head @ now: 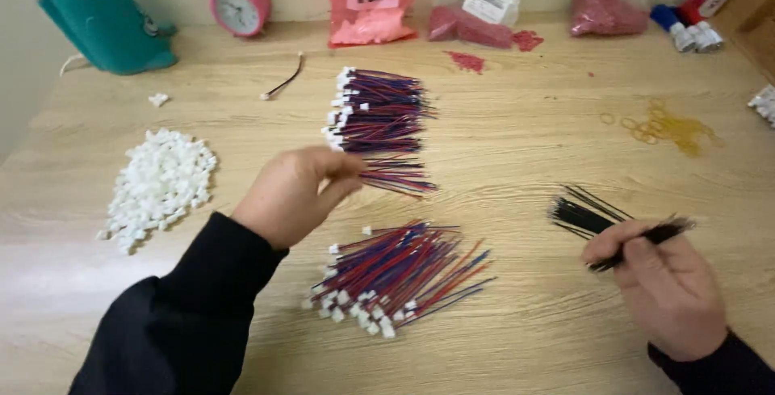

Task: Assembling small electronic wire harnesses by inserting wire bundles into plastic connectors on a wooden work surface.

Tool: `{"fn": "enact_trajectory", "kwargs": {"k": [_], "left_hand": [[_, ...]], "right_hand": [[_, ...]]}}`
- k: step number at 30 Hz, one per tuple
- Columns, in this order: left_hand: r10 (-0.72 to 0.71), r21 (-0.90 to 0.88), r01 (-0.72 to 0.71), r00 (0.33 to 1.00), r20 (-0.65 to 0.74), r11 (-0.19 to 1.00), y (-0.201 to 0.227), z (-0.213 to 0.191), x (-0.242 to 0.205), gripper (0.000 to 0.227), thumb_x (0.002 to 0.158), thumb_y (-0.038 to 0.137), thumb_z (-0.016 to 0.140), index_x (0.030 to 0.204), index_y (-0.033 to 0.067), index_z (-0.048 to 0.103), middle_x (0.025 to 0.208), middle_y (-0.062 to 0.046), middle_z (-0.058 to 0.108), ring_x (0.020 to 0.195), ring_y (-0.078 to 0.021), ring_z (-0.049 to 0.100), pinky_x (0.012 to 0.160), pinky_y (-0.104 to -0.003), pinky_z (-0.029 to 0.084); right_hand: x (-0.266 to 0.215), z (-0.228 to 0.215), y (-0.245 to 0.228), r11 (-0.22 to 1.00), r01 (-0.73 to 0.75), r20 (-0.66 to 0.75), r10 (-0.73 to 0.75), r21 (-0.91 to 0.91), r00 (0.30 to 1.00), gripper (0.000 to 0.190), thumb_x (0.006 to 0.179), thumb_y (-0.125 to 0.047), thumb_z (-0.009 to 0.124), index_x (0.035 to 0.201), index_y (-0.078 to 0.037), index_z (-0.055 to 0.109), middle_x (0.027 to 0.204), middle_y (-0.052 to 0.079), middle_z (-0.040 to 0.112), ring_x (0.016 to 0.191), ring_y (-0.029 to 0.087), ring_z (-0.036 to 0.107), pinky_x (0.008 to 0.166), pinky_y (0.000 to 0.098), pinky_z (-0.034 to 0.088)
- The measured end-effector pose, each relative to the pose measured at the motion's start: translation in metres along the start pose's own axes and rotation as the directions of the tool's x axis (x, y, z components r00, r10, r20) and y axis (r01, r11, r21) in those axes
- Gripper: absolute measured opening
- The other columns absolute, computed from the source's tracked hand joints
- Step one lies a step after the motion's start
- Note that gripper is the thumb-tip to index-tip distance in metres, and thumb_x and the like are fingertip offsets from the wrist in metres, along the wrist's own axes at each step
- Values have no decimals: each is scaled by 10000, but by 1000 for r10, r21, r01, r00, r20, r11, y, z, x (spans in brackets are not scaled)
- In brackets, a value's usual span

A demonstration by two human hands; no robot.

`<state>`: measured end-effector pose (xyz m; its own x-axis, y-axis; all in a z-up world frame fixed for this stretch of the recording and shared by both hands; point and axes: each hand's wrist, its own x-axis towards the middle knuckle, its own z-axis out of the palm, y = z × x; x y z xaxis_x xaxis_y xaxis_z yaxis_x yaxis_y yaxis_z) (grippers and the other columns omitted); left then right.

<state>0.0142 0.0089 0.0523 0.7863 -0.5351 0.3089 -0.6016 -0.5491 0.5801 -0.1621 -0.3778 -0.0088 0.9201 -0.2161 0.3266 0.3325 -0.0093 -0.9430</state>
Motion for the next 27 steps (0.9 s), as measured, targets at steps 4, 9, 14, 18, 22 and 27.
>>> {"fn": "enact_trajectory", "kwargs": {"k": [4,9,14,18,22,27], "left_hand": [[-24,66,17,994,105,998,-26,23,-20,202,800,320,724,963,203,750,854,-8,747,747,-186,686,684,-324,495],[49,171,-95,966,254,981,-32,44,-21,279,806,397,676,1022,230,735,932,-37,680,829,-287,657,731,-426,495],[-47,227,-14,964,260,974,-22,52,-22,152,785,389,705,906,305,740,942,20,668,919,-248,681,775,-366,573],[-28,226,-24,974,226,974,-28,59,-24,129,761,387,725,854,299,723,924,43,646,912,-216,681,754,-336,575],[14,180,-44,986,166,983,-31,58,-22,123,747,339,758,836,264,716,886,35,639,900,-223,688,748,-323,572],[-2,89,-11,989,147,996,-32,49,-21,83,786,279,726,844,238,684,836,14,665,884,-233,692,746,-348,572]], "right_hand": [[27,42,-17,993,-115,-15,114,-7,993,135,1043,-59,415,1053,23,522,876,181,552,658,216,445,602,332,369],[69,121,-32,935,-95,281,198,-340,939,197,988,-116,466,1115,-17,580,650,18,434,554,108,387,482,246,321],[121,197,-18,777,82,479,298,-624,826,167,953,-191,557,925,-54,649,706,118,694,706,226,624,705,364,519],[149,228,27,679,157,542,402,-717,738,186,950,-243,548,925,-85,643,745,138,717,733,247,665,736,386,517],[172,241,53,633,100,491,482,-768,725,207,943,-320,539,914,-167,675,582,51,686,635,189,709,678,334,550],[186,235,54,768,2,470,390,-640,792,191,933,-217,570,856,-90,690,540,49,647,479,144,606,470,258,494]]}}
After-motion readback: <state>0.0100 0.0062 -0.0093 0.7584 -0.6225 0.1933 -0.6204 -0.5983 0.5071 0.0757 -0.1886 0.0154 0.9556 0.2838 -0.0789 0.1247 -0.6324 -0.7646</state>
